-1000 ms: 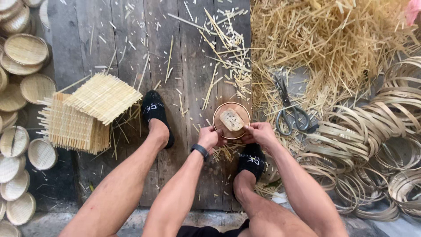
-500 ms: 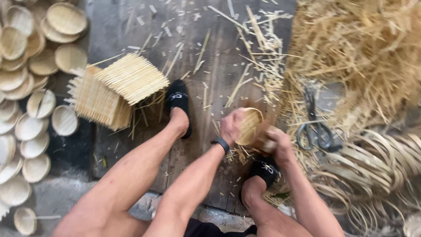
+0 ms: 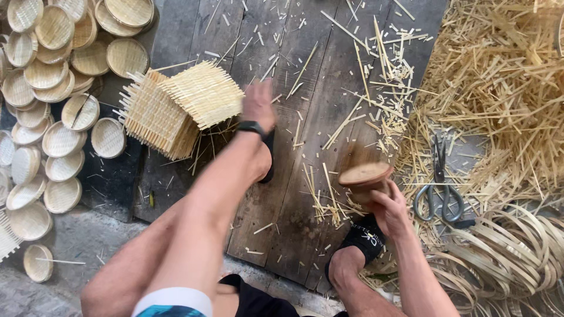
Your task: The person sits on the floor assembling woven bamboo panels into round basket bases. They fit a woven square over a round wooden form, bend and attach thin bamboo rings around the rim, trim excess bamboo strips with scissors, and set finished pieces aside with completed baskets.
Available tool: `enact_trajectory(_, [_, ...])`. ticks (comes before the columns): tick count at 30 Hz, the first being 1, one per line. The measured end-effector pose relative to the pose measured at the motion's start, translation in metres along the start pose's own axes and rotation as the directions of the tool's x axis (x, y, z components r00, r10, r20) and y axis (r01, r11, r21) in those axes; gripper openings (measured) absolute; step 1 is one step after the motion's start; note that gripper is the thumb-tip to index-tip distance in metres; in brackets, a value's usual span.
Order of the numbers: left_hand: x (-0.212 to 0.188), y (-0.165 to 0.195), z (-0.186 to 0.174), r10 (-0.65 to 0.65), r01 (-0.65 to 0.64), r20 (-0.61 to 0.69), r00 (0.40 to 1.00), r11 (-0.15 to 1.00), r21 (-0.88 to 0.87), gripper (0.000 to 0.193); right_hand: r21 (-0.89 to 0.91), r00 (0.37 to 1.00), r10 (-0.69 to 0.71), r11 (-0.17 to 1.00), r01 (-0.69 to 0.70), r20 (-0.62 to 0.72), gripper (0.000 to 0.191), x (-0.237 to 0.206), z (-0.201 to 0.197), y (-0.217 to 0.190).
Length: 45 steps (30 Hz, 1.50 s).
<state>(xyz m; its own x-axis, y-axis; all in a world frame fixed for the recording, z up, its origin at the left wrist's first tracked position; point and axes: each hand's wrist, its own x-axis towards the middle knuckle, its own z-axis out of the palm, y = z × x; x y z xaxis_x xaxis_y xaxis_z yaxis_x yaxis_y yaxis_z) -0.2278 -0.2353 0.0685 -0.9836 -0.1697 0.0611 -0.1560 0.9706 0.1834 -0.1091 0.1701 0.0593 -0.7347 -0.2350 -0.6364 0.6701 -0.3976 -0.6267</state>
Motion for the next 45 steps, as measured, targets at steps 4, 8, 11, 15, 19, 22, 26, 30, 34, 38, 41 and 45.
enact_trajectory(4, [0.001, -0.062, -0.039, -0.354, 0.163, 0.428, 0.831, 0.892, 0.422, 0.036, -0.392, 0.991, -0.132, 0.913, 0.112, -0.026, 0.073, 0.022, 0.023, 0.0])
enact_trajectory(8, [0.01, -0.086, -0.067, -0.254, 0.228, 0.197, 0.947, 0.963, 0.145, 0.016, -0.707, 0.982, -0.19, 0.697, 0.119, -0.022, 0.082, 0.023, 0.02, -0.011])
enact_trajectory(11, [0.029, -0.086, -0.102, 0.021, 0.019, -0.268, 0.963, 0.989, 0.147, 0.012, -0.854, 0.937, -0.226, 0.395, 0.338, 0.267, 0.099, 0.009, 0.007, -0.027])
enact_trajectory(15, [0.049, -0.045, -0.134, 0.368, -0.355, -0.497, 0.786, 0.926, 0.125, 0.009, -0.756, 0.997, -0.076, 0.653, 0.046, -0.004, 0.076, -0.01, 0.006, -0.035])
enact_trajectory(19, [0.02, 0.041, -0.119, 0.498, -0.58, -0.478, 0.723, 0.814, -0.028, 0.007, -0.535, 0.988, 0.007, 0.84, -0.09, -0.156, 0.077, -0.018, 0.033, -0.022])
enact_trajectory(22, [-0.014, 0.094, -0.103, 0.472, -0.553, -0.348, 0.81, 0.812, -0.185, 0.006, -0.881, 0.942, -0.334, 0.439, 0.174, 0.019, 0.079, -0.022, 0.055, -0.012])
enact_trajectory(26, [-0.053, 0.123, -0.092, 0.399, -0.562, -0.49, 0.775, 0.788, -0.249, 0.022, -0.965, 0.869, -0.439, 0.014, 0.261, 0.228, 0.054, -0.017, 0.068, -0.007])
enact_trajectory(30, [-0.084, 0.139, -0.077, 0.346, -0.524, -0.453, 0.822, 0.771, -0.362, 0.025, -0.614, 0.971, -0.148, 0.789, 0.001, -0.189, 0.027, -0.002, 0.054, 0.0])
enact_trajectory(34, [-0.136, 0.153, -0.056, 0.594, -0.662, -0.294, 0.748, 0.642, -0.386, 0.03, -0.427, 0.957, 0.021, 0.892, -0.148, -0.288, 0.021, 0.005, 0.018, 0.011])
enact_trajectory(38, [-0.175, 0.154, -0.035, 0.751, -0.708, -0.093, 0.653, 0.563, -0.426, 0.031, 0.015, 0.982, -0.054, 0.998, 0.058, -0.179, 0.055, 0.003, -0.014, 0.018])
enact_trajectory(41, [-0.186, 0.153, -0.026, 0.763, -0.697, -0.054, 0.644, 0.556, -0.452, 0.034, -0.5, 0.957, -0.236, 0.857, 0.124, -0.167, 0.028, 0.005, -0.019, 0.018])
enact_trajectory(45, [-0.174, 0.147, -0.013, 0.572, -0.545, -0.148, 0.807, 0.624, -0.56, 0.035, -0.458, 0.942, -0.298, 0.866, 0.201, -0.151, 0.029, 0.011, -0.009, 0.015])
